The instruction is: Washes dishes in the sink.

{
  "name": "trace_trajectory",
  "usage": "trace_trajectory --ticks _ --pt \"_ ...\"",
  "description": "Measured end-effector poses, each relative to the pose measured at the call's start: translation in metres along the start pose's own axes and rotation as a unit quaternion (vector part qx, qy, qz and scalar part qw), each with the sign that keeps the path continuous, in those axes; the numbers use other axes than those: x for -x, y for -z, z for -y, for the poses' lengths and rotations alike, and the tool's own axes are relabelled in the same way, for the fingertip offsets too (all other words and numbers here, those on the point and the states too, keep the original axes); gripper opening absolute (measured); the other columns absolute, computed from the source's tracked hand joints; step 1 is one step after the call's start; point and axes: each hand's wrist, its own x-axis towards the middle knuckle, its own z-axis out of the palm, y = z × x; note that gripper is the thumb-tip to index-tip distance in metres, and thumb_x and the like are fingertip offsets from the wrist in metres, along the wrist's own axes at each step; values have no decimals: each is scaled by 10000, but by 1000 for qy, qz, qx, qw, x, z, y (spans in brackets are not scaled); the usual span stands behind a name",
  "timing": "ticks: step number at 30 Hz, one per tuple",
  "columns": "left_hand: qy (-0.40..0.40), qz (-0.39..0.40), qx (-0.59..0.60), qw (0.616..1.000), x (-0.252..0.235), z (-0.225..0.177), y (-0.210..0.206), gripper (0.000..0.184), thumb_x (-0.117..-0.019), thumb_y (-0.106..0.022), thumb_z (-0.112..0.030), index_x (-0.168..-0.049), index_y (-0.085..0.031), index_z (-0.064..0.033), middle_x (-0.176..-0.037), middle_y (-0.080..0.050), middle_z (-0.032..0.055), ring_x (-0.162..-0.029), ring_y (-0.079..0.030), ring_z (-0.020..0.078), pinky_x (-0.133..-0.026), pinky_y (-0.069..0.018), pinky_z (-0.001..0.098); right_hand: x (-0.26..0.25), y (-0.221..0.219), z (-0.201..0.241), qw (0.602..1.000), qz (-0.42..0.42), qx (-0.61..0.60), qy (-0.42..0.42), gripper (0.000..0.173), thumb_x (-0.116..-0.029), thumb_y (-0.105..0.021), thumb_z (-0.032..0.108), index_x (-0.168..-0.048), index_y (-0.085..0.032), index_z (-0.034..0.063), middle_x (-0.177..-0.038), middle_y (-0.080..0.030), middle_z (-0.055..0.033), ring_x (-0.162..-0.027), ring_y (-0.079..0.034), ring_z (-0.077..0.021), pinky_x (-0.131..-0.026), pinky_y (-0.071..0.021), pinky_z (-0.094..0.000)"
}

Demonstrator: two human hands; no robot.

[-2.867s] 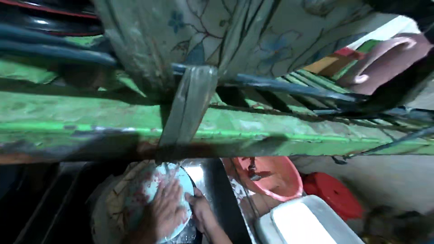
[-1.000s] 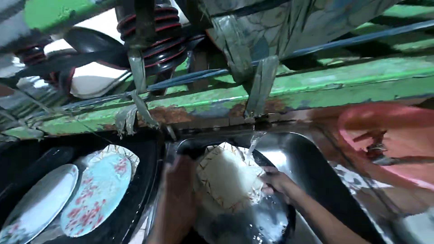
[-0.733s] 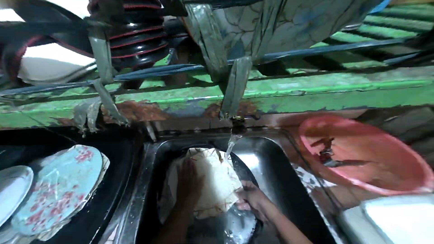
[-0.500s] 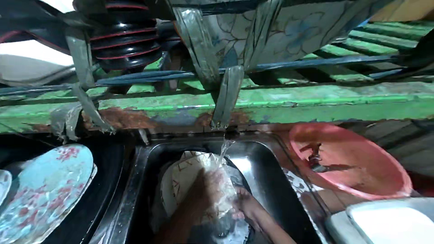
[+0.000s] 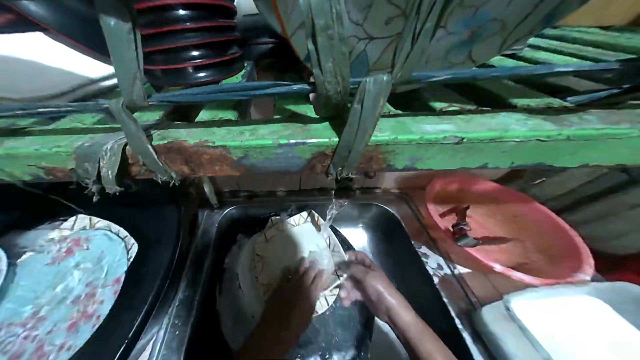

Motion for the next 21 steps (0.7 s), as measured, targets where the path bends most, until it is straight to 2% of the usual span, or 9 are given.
trace_trajectory --ticks 2,4,7,10,13,15,17,19,21 --pt "67 -33 48 996 10 -5 43 427 -1047 -498 -176 -1467 -571 -144 -1479 -579 92 -1364 -554 271 -1118 -454 489 -2 -6 10 995 19 -65 78 312 -1125 -286 184 -1224 -504 -16 -767 -655 -75 -620 -686 -188 -604 -611 -359" --pt "188 -40 188 963 19 -9 92 414 -1065 -511 -242 -1453 -582 -116 -1421 -618 112 -1299 -599 254 -1105 -467 461 -16 -12 22 980 6 -154 129 395 -1136 -258 219 -1203 -544 -44 -858 -692 -100 -720 -711 -201 -692 -619 -364" --pt "367 -122 420 821 22 -7 138 405 -1033 -608 -244 -1387 -581 -48 -1244 -661 160 -1109 -651 240 -966 -531 440 -37 -27 53 935 -48 -339 96 273 -1114 -395 186 -1268 -515 -4 -946 -688 -127 -789 -722 -208 -726 -624 -356" --pt "383 -169 577 701 15 15 114 424 -1041 -594 -273 -1413 -556 -73 -1233 -670 148 -1075 -674 242 -897 -574 452 -38 -44 77 932 12 -359 46 239 -1084 -389 87 -1298 -472 18 -1021 -651 -141 -839 -720 -227 -759 -631 -364" --pt "361 -156 670 630 -7 20 66 419 -1040 -591 -246 -1406 -546 -47 -1241 -671 148 -1097 -672 244 -918 -576 458 -36 -43 85 971 150 -184 24 281 -1077 -405 47 -1324 -533 11 -1072 -725 -128 -874 -737 -197 -801 -614 -332" --pt "341 -161 699 608 -21 9 54 387 -1054 -560 -225 -1384 -548 -23 -1170 -686 149 -1023 -691 225 -872 -592 423 -40 -41 84 986 71 -141 50 264 -1069 -432 30 -1317 -521 16 -1057 -703 -118 -857 -724 -179 -774 -613 -330" --pt "316 -176 705 610 -31 3 51 392 -1065 -541 -237 -1393 -546 -23 -1215 -670 149 -1070 -671 215 -921 -572 412 -41 -39 82 980 -10 -181 77 271 -1047 -407 -7 -1299 -501 23 -1042 -633 -107 -846 -670 -173 -750 -592 -335" --pt "285 -205 694 629 -37 4 54 383 -1069 -532 -244 -1385 -548 -28 -1211 -671 145 -1074 -670 210 -928 -572 412 -35 -36 80 981 53 -173 71 289 -1045 -394 -49 -1305 -493 27 -1100 -678 -112 -906 -711 -179 -808 -609 -339" --pt "281 -224 638 681 -34 5 70 380 -1059 -551 -236 -1390 -552 -48 -1241 -665 123 -1111 -654 189 -963 -554 400 -27 -34 73 982 159 -84 61 347 -1039 -401 -68 -1350 -541 -4 -1124 -696 -121 -926 -708 -182 -839 -592 -335"
